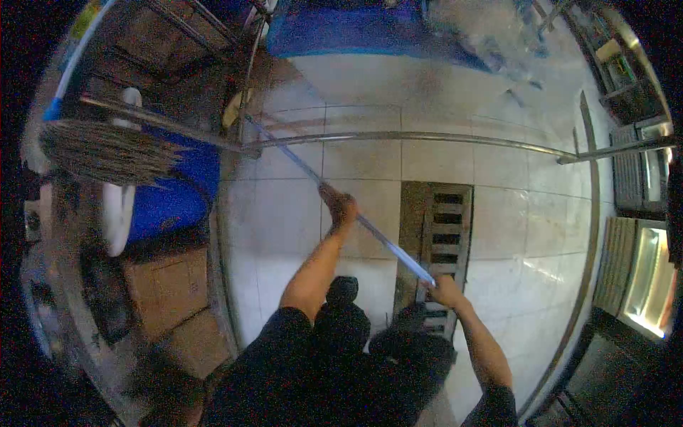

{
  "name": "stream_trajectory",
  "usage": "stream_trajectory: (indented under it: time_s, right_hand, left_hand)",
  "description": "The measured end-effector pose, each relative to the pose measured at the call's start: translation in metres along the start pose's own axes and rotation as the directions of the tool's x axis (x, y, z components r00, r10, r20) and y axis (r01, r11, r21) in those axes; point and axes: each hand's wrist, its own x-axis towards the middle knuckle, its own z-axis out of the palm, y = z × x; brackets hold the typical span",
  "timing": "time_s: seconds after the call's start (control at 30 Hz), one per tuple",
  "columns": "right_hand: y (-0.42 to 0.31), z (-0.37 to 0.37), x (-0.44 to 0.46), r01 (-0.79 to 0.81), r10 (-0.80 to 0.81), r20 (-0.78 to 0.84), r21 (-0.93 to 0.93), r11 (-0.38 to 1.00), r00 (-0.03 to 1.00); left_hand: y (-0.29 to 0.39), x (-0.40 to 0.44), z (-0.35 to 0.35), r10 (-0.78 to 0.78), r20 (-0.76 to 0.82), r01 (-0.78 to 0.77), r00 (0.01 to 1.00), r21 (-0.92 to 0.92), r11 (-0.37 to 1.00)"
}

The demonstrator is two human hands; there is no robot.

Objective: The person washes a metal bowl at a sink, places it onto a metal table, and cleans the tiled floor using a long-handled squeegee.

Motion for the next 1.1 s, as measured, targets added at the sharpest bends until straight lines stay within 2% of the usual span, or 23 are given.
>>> stream_trajectory:
  time_s: [0.07,0.17,0.2,0.27,0.3,0.33,0.37,0.43,0.47,0.53,0.6,0.63,0.7,0.73,0.77,0.8,0.83,0.87,0.9,0.97,1.0,1.07,1.1]
  right_hand:
    - [-0.01,0.01,0.05,0.083,-0.08,-0.091,0.029,0.996,0.993]
    - [0.012,0.058,0.076,0.063,-0.07,0.086,0.083,0.995,0.994]
    - [0.031,0.08,0.064,0.064,-0.066,0.004,0.189,0.98,0.998]
    - [0.082,0.131,0.031,-0.01,0.011,-0.022,0.06,0.998,1.0]
    - [0.094,0.15,0.007,0.033,-0.025,-0.075,0.109,0.993,0.997]
    - [0.089,0.147,0.005,0.016,-0.006,-0.062,0.157,0.988,0.998]
    - [0.083,0.142,0.003,-0.003,0.013,-0.049,0.203,0.979,0.999]
    - [0.04,0.122,0.011,-0.211,0.18,0.127,0.301,0.93,0.975]
    - [0.055,0.147,0.03,-0.123,0.106,0.079,0.254,0.959,0.991]
    - [-0.015,0.109,0.066,0.026,-0.034,0.028,0.255,0.967,0.999]
    - [-0.037,0.094,0.091,-0.062,0.018,0.155,0.285,0.957,0.988]
    - [-0.042,0.091,0.094,-0.109,0.044,0.22,0.296,0.949,0.975]
    - [0.005,0.112,0.059,-0.079,0.061,0.113,0.159,0.984,0.992]
    - [0.033,0.125,0.041,-0.055,0.052,0.051,0.077,0.995,0.997]
    - [0.032,0.114,0.009,-0.226,0.167,0.24,0.246,0.942,0.956]
    - [0.008,0.1,-0.036,-0.387,0.367,0.166,0.105,0.916,0.915]
    - [0.017,0.112,-0.042,-0.333,0.318,0.145,0.097,0.938,0.937]
    - [0.034,0.125,-0.042,-0.277,0.266,0.125,0.09,0.957,0.956]
    - [0.055,0.136,-0.041,-0.225,0.217,0.107,0.08,0.971,0.97]
    - [0.1,0.154,-0.053,-0.161,0.156,0.075,0.064,0.985,0.985]
    - [0.117,0.169,-0.068,-0.141,0.137,0.057,0.074,0.987,0.989]
    - [0.064,0.142,-0.024,-0.34,0.296,0.233,0.183,0.922,0.926]
    - [0.074,0.16,0.017,-0.19,0.109,0.268,0.299,0.935,0.957]
  left_hand:
    - [-0.019,0.053,0.016,0.073,-0.004,-0.073,0.997,-0.034,0.997]
    - [-0.034,0.059,0.031,0.444,-0.12,-0.442,0.888,0.045,0.896]
    - [-0.038,0.043,0.044,0.415,-0.052,-0.418,0.908,-0.117,0.901]
    - [-0.03,-0.001,0.039,0.538,0.199,-0.529,0.819,-0.101,0.843]
    - [-0.017,-0.011,0.024,0.61,0.392,-0.677,0.689,0.046,0.735]
    - [-0.014,0.0,0.028,0.634,0.412,-0.704,0.655,0.025,0.71]
    - [-0.018,0.002,0.035,0.648,0.438,-0.72,0.623,-0.002,0.694]
    - [-0.027,0.005,0.034,0.643,0.508,-0.753,0.573,0.017,0.658]
    - [-0.032,0.034,0.029,0.639,0.528,-0.78,0.56,0.077,0.621]
    - [-0.043,0.101,0.017,0.623,0.559,-0.818,0.547,0.201,0.539]
    - [-0.056,0.147,0.008,0.778,0.323,-0.84,0.538,0.281,0.464]
    - [-0.057,0.144,0.013,0.762,0.355,-0.838,0.541,0.307,0.452]
    - [-0.048,0.119,0.02,0.722,0.418,-0.831,0.552,0.352,0.431]
    - [-0.044,0.084,0.021,0.636,0.458,-0.725,0.621,0.028,0.688]
    - [-0.029,0.037,0.021,0.58,0.587,-0.791,0.565,0.186,0.583]
    - [-0.013,-0.01,0.019,0.51,0.703,-0.856,0.495,0.294,0.426]
    - [-0.018,-0.05,0.02,0.652,0.589,-0.766,0.477,-0.085,0.637]
    - [-0.004,-0.09,0.009,0.634,0.621,-0.799,0.46,-0.021,0.6]
    - [-0.012,-0.119,0.021,0.699,0.474,-0.71,0.535,-0.196,0.676]
    - [-0.015,-0.115,0.029,0.723,0.425,-0.712,0.545,-0.221,0.666]
    - [-0.021,-0.094,0.033,0.714,0.432,-0.747,0.551,-0.127,0.653]
    - [-0.036,-0.01,0.056,0.675,0.434,-0.748,0.597,-0.002,0.664]
    - [-0.049,0.04,0.064,0.64,0.429,-0.719,0.637,0.033,0.694]
